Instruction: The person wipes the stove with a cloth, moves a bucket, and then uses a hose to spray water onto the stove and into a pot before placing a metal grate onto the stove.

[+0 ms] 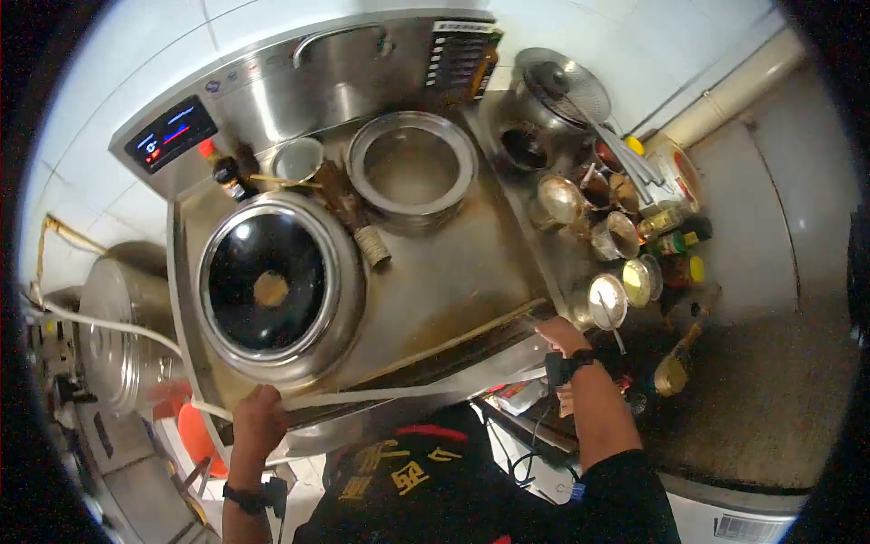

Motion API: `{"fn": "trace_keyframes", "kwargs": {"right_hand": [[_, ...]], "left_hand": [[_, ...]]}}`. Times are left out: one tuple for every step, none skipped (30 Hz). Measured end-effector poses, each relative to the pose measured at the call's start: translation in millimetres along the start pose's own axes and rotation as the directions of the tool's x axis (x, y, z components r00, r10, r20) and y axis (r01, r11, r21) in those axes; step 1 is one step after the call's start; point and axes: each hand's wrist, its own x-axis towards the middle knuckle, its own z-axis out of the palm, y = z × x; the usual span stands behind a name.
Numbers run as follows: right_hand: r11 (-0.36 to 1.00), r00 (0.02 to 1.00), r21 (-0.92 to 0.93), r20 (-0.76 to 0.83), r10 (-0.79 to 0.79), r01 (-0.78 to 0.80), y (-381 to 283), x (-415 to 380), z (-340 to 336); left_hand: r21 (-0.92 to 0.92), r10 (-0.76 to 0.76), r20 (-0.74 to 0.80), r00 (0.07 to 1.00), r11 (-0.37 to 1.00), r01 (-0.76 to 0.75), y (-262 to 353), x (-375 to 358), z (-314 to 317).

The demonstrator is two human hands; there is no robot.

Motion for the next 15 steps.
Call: {"fn": "trace_keyframes", "kwargs": {"right_hand": [[0.993,0.998,0.115,0.055,0.025,-0.032,-30,-36,-6],[0.985,0.994,0.168,0.106,0.027,-0.045,-38,-35,1],[0.974,0.987,0.219,0.157,0.029,-0.063,-46,-34,8],[0.983,0.984,0.182,0.177,0.008,-0.040,-52,-32,16],[0.989,0.981,0.145,0.196,-0.009,-0.020,-58,-31,23],[0.994,0.976,0.109,0.217,-0.024,0.000,-63,-32,30],[0.999,0.974,0.013,0.224,-0.037,0.035,-76,-39,34],[0.994,0.971,-0.081,0.233,-0.052,0.072,-90,-45,37],[0.979,0.968,-0.173,0.241,-0.068,0.112,-103,-53,39],[0.974,0.968,-0.188,0.236,-0.084,0.130,-115,-64,40],[0.968,0.968,-0.203,0.231,-0.100,0.148,-126,-76,41],[0.961,0.966,-0.217,0.228,-0.118,0.168,-134,-82,45],[0.960,0.963,-0.212,0.233,-0.132,0.183,-136,-81,51],[0.959,0.960,-0.205,0.237,-0.147,0.197,-135,-78,56],[0.957,0.957,-0.198,0.241,-0.163,0.212,-137,-77,61]], "left_hand": [[-0.031,0.003,-0.043,0.999,1.000,-0.004,-1,-2,-7],[-0.058,0.007,-0.091,0.996,0.998,-0.012,-2,-2,-14],[-0.085,-0.065,-0.076,0.995,0.995,0.058,2,-1,-21],[-0.089,-0.081,-0.118,0.990,0.994,0.071,1,-2,-25],[-0.095,-0.095,-0.158,0.983,0.992,0.081,0,-4,-28],[-0.102,-0.109,-0.196,0.974,0.991,0.090,-2,-6,-30],[-0.099,-0.072,-0.262,0.962,0.994,0.048,-5,-6,-33],[-0.116,-0.098,-0.274,0.957,0.991,0.068,-5,-8,-39],[-0.133,-0.122,-0.287,0.950,0.987,0.086,-2,-9,-46],[-0.151,-0.145,-0.301,0.942,0.983,0.103,0,-8,-52],[-0.160,-0.106,-0.374,0.921,0.986,0.049,-3,-9,-53],[-0.156,-0.120,-0.392,0.912,0.986,0.063,-4,-10,-55],[-0.150,-0.134,-0.410,0.902,0.986,0.078,-4,-10,-58],[-0.143,-0.145,-0.429,0.892,0.985,0.092,-4,-11,-62],[-0.107,-0.126,-0.465,0.876,0.991,0.085,-1,-12,-66]]}}
